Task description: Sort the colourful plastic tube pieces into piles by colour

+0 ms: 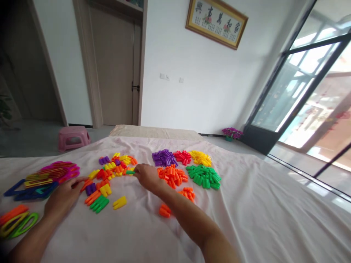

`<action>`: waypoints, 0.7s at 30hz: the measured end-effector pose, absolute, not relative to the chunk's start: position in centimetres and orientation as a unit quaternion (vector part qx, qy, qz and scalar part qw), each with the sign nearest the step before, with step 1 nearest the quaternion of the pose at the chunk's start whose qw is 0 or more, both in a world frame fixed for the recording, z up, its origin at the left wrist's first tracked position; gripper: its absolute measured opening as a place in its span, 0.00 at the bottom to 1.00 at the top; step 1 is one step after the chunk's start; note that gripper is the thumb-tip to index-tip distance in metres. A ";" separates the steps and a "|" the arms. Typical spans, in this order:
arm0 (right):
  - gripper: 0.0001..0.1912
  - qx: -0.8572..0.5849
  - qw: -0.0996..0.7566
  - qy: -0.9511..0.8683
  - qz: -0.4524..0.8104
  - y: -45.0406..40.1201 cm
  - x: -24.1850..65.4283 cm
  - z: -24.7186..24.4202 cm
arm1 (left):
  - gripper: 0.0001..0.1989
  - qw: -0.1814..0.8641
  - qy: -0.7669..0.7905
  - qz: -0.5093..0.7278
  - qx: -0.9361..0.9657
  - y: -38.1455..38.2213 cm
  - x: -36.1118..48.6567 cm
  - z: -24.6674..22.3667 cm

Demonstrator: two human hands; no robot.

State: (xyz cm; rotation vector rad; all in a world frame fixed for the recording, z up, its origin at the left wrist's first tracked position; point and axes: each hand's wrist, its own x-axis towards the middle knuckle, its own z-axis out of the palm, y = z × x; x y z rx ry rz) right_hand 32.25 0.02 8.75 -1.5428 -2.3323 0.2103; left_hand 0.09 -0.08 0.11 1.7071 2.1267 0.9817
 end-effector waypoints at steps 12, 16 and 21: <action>0.10 -0.782 0.158 -0.602 -0.035 -5.0 55.6 10.2 | 0.18 0.138 0.760 0.286 0.567 0.6 -0.4 -0.8; 0.10 -0.820 0.120 -0.558 -0.049 -6.3 59.2 9.0 | 0.18 0.151 0.759 0.278 0.569 0.6 -0.6 -0.7; 0.13 -0.840 0.124 -0.525 -0.054 -7.0 60.5 8.3 | 0.18 0.145 0.758 0.276 0.573 0.9 -0.7 -0.9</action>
